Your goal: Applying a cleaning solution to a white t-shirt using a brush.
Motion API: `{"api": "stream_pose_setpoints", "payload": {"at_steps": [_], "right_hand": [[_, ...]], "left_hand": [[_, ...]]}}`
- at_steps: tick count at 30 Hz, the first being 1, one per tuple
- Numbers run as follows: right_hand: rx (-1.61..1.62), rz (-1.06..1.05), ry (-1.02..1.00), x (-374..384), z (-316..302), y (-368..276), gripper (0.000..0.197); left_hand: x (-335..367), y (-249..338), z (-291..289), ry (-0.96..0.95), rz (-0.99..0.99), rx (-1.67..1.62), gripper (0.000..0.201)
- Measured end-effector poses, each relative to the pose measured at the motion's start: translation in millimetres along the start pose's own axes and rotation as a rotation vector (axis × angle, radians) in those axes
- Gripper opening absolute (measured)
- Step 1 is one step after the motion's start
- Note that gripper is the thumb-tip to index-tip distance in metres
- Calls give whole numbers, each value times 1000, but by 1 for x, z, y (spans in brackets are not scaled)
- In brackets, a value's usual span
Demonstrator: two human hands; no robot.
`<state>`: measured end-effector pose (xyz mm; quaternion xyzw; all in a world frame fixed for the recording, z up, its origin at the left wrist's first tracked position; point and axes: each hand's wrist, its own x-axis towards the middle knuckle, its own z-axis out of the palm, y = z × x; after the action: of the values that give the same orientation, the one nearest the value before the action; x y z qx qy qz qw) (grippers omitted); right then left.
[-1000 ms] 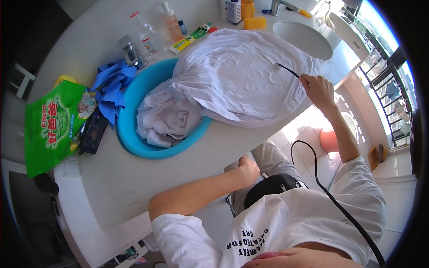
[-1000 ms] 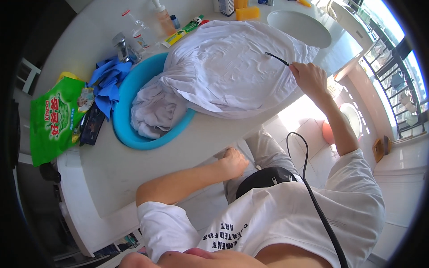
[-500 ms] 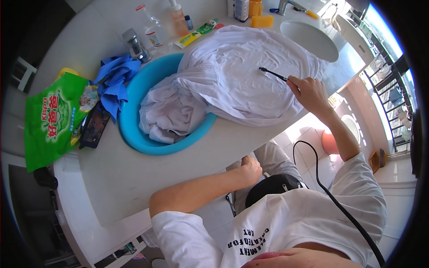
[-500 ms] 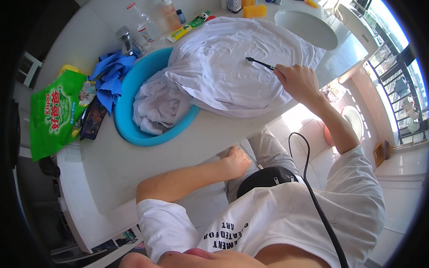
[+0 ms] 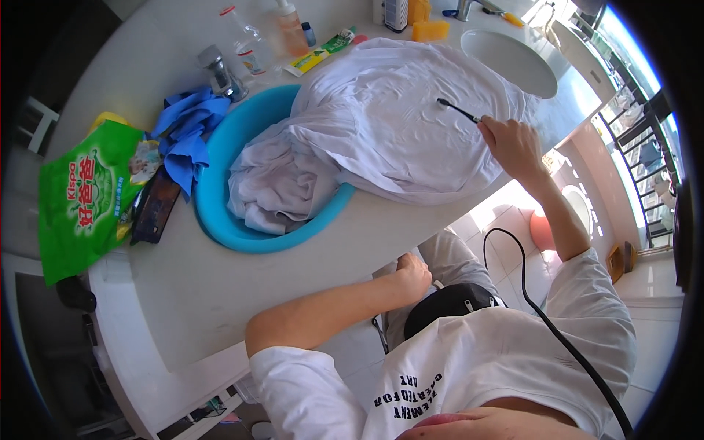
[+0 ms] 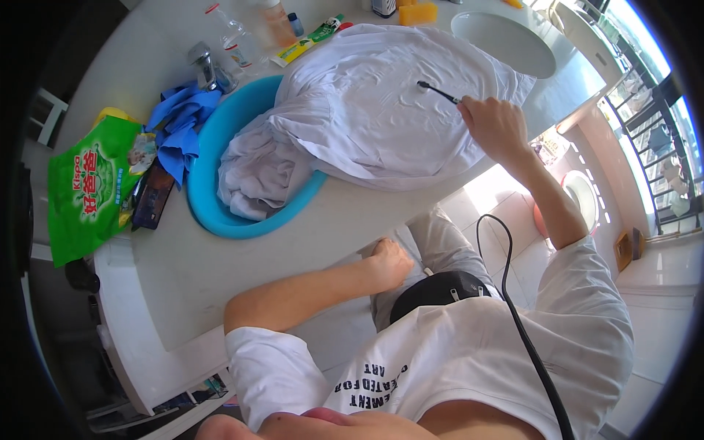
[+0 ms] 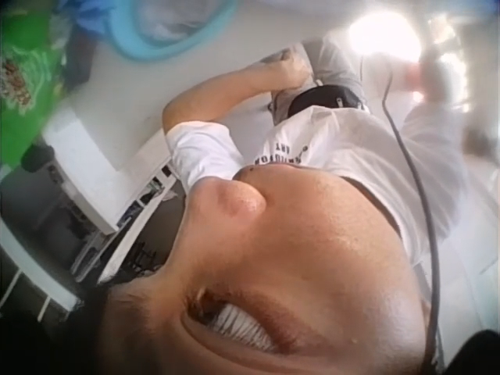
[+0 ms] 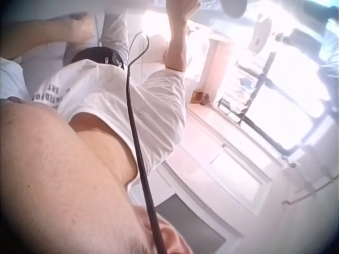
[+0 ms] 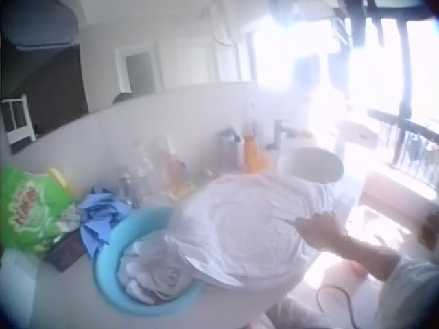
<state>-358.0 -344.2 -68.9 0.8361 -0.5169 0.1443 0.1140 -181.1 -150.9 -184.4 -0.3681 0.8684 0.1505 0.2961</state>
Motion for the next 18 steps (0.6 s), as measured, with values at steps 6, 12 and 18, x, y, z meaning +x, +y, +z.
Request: {"api": "stream_pose_setpoints", "payload": {"at_steps": [6, 12, 18], "right_hand": [[91, 36, 43, 9, -10, 25, 29], [63, -86, -100, -12, -20, -16, 25], [15, 14, -26, -1, -3, -4, 28]], "left_hand": [[-1, 3, 5, 56, 52, 42, 34], [2, 0, 5, -12, 13, 21, 38], [-1, -2, 3, 44, 34, -5, 39]]}}
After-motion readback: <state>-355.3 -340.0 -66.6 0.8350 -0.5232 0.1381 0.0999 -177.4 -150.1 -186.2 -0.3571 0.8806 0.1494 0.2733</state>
